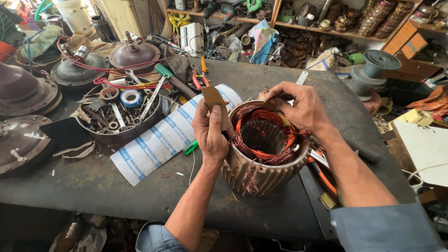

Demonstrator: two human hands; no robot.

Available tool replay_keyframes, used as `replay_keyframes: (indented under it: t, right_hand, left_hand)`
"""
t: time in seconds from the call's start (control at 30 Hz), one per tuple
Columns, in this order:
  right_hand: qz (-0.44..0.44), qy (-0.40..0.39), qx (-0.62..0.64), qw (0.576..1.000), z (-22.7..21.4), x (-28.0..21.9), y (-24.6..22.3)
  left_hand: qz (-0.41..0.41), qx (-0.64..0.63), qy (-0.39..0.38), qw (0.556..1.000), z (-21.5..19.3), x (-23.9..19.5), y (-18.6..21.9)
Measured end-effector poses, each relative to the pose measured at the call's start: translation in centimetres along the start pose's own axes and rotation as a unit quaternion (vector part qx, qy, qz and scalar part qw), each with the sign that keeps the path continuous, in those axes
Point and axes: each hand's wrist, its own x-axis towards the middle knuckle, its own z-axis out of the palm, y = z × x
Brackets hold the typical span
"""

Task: The person inserts and adjusts small cardboard spacers between copper windings in a motor stator. They cut a strip of cardboard with scissors, then place the pieces into the stator slots to separate the windings.

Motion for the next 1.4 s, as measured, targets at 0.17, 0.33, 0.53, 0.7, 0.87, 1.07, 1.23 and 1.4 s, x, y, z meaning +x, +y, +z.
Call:
replay_keyframes:
  t: [0.17,0.33,0.53,0.7,0.87,1.07,1.23,1.4]
  right_hand:
    - [-0.017,0.015,0.024,0.999,0.2,-0.4,0.2]
    - [-0.068,0.006,0.021,0.997,0.1,-0.3,0.2]
    - [-0.093,0.007,0.012,0.996,-0.2,-0.5,-0.1]
    - [-0.103,-0.014,0.026,0.994,-0.2,-0.2,-0.5]
    - [-0.127,-0.016,-0.033,0.991,-0.2,-0.1,-1.1]
    - [-0.111,-0.025,-0.050,0.992,-0.2,0.2,-1.9]
    - [-0.099,-0.064,-0.062,0.991,-0.8,1.0,-2.6]
    - [-0.046,-0.107,-0.115,0.987,-1.1,2.2,-3.0]
  left_hand:
    - [0.002,0.000,-0.006,1.000,-0.1,-0.1,0.0]
    - [0.004,-0.002,-0.009,1.000,-0.1,0.0,0.0]
    - [0.003,0.002,0.000,1.000,-0.1,0.0,-0.1]
    - [0.007,-0.005,-0.002,1.000,-0.1,-0.1,-0.1]
    - [0.008,-0.002,-0.002,1.000,-0.2,-0.1,-0.1]
    - [0.005,0.004,-0.001,1.000,-0.2,-0.1,-0.1]
    - [0.004,0.001,-0.006,1.000,-0.2,-0.1,0.0]
    - [0.002,0.001,-0.003,1.000,-0.1,0.0,0.0]
